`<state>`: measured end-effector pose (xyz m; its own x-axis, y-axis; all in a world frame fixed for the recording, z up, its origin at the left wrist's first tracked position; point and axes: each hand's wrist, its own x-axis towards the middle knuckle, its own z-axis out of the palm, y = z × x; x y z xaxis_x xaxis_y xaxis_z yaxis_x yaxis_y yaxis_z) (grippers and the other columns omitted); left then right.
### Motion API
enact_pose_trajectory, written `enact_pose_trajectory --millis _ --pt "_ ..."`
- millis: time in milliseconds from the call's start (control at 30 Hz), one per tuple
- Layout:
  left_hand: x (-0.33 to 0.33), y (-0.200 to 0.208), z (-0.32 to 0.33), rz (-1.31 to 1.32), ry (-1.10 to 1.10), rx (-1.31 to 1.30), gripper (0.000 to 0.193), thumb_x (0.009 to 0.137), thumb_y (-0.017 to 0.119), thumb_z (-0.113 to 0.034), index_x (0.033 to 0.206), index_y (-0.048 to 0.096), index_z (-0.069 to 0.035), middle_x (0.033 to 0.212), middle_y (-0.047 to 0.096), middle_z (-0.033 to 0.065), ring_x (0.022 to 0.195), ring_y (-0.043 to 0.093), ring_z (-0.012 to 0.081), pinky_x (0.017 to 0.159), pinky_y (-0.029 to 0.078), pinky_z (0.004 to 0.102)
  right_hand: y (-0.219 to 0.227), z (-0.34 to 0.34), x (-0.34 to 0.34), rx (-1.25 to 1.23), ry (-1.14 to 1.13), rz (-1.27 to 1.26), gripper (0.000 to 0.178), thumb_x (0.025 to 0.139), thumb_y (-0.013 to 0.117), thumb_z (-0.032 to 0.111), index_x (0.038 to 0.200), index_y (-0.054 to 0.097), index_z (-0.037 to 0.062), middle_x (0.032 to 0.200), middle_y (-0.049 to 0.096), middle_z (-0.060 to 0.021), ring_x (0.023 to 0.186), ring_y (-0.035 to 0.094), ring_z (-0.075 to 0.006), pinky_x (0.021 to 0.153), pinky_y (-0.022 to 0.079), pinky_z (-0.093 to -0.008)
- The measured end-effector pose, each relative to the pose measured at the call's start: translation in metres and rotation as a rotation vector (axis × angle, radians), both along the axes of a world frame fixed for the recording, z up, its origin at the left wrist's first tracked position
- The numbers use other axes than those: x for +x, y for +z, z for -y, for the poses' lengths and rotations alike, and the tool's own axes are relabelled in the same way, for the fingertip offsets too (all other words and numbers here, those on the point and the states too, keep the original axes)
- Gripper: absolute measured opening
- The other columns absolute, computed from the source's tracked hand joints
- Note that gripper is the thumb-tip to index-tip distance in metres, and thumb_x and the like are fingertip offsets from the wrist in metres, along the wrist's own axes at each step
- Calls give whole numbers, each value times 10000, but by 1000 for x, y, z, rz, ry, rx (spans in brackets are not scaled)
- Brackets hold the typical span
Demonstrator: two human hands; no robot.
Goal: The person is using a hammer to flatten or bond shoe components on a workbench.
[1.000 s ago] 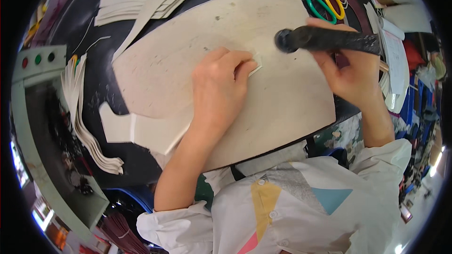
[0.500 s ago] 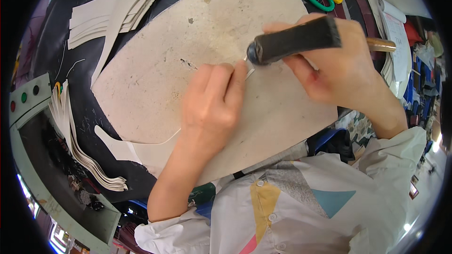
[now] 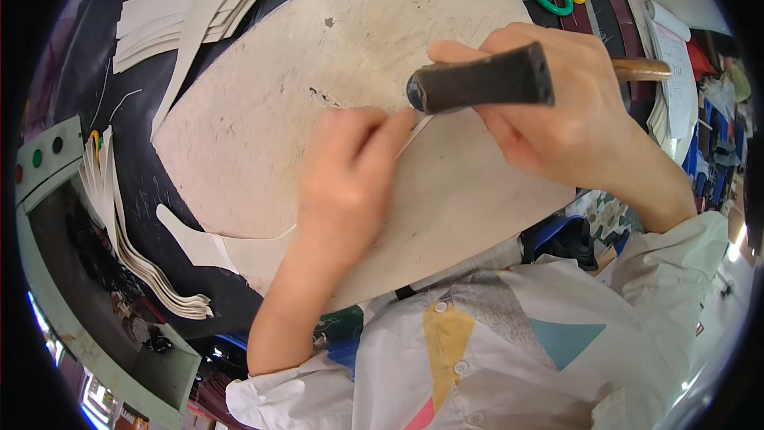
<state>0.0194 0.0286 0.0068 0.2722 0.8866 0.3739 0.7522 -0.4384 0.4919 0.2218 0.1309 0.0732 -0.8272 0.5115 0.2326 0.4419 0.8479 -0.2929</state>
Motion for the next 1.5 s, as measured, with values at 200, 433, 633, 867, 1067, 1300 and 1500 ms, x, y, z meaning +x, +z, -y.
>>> enact_pose_trajectory --millis 200,433,633,867,1067,1300,1500 --pt "3 3 6 -149 9 85 344 691 680 53 1034 710 46 859 588 112 770 587 264 630 489 339 1 4 -6 25 -7 9 452 659 740 -61 1099 727 38 729 594 -67 621 612 -259 545 482 -361" --pt "-11 2 19 -157 -27 56 394 672 699 26 1063 699 74 900 586 112 773 583 261 627 485 353 -5 6 -5 41 12 -17 441 674 738 -29 1109 724 38 747 614 -75 626 614 -258 536 475 -349" --pt "2 3 4 -55 47 6 365 709 670 35 1072 688 64 902 581 123 792 577 275 654 491 365 -14 -7 4 79 -22 0 382 742 737 -11 1113 735 80 809 664 -71 630 622 -266 561 492 -344" --pt "15 -12 -36 95 86 4 387 710 650 33 1095 676 49 907 577 126 797 571 285 669 500 355 -23 -30 12 174 -150 -88 348 757 780 6 1089 743 103 810 699 -73 647 645 -259 576 505 -341" --pt "22 -2 -25 -168 95 105 390 696 650 63 1082 693 25 898 585 117 778 568 269 639 499 356 -11 -18 2 103 -150 -106 360 741 777 13 1088 744 99 813 708 -85 650 657 -269 578 509 -353" --pt "19 2 -11 -222 124 70 347 719 660 67 1062 702 29 879 587 108 767 578 266 655 503 354 -8 -16 -5 153 -119 -25 358 741 750 -5 1083 745 101 820 707 -83 623 644 -267 563 503 -349" --pt "6 -3 1 -87 132 32 284 755 663 24 1036 700 32 899 604 114 775 587 265 656 501 361 -18 -12 -7 131 -99 -73 420 691 754 -18 1094 740 101 737 624 -64 593 610 -270 541 485 -368"
